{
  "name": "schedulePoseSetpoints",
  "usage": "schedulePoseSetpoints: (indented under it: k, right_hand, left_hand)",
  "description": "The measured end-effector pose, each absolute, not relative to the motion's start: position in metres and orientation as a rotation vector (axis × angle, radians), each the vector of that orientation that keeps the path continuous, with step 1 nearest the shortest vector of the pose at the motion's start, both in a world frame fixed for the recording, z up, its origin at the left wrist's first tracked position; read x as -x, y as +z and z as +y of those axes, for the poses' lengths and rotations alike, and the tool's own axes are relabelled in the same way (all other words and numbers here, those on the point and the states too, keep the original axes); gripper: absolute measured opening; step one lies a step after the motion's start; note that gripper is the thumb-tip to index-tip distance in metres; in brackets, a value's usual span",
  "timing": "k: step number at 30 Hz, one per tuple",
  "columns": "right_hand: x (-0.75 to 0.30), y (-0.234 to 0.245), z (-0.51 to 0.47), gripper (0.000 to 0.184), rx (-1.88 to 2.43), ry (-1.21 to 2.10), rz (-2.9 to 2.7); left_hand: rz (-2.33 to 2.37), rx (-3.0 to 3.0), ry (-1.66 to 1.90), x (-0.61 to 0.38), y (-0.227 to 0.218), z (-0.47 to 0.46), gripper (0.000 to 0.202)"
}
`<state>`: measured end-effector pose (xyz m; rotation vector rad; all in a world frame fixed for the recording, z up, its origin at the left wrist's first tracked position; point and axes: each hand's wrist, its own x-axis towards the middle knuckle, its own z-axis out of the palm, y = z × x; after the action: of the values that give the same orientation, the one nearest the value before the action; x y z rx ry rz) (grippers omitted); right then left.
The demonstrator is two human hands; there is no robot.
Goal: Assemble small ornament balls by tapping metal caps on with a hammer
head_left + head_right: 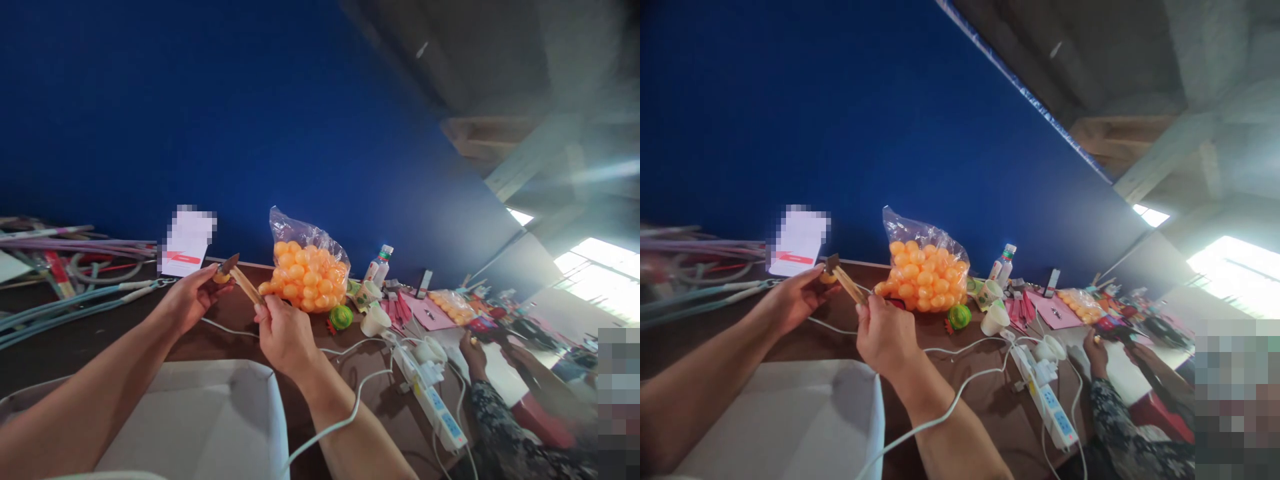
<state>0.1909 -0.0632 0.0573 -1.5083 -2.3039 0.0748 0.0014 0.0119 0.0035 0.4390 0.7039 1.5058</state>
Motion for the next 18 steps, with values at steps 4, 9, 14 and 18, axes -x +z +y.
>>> schedulePoseSetpoints:
  k: [4, 9, 14, 18]
  right_hand:
    - [-0.1899, 0.0574, -0.0636, 0.022, 1.508, 0.075, -2.300]
    - [-0.1892, 0.0566, -0.0632, 0.020, 1.531, 0.074, -2.312]
    - [-0.1889, 0.0547, -0.0626, 0.020, 1.552, 0.049, -2.329]
    - [-0.1886, 0.0547, -0.0623, 0.019, 1.551, 0.043, -2.337]
  left_hand:
    - [0.697, -0.421, 1.520, -0.0018, 0.0028, 0.0122, 0.021]
    - [0.734, -0.373, 1.526, -0.0033, 0.0065, 0.0112, 0.021]
    - [0.749, -0.356, 1.528, -0.0034, 0.0078, 0.0111, 0.021]
    - [0.756, -0.343, 1.539, -0.0036, 0.0076, 0.0114, 0.019]
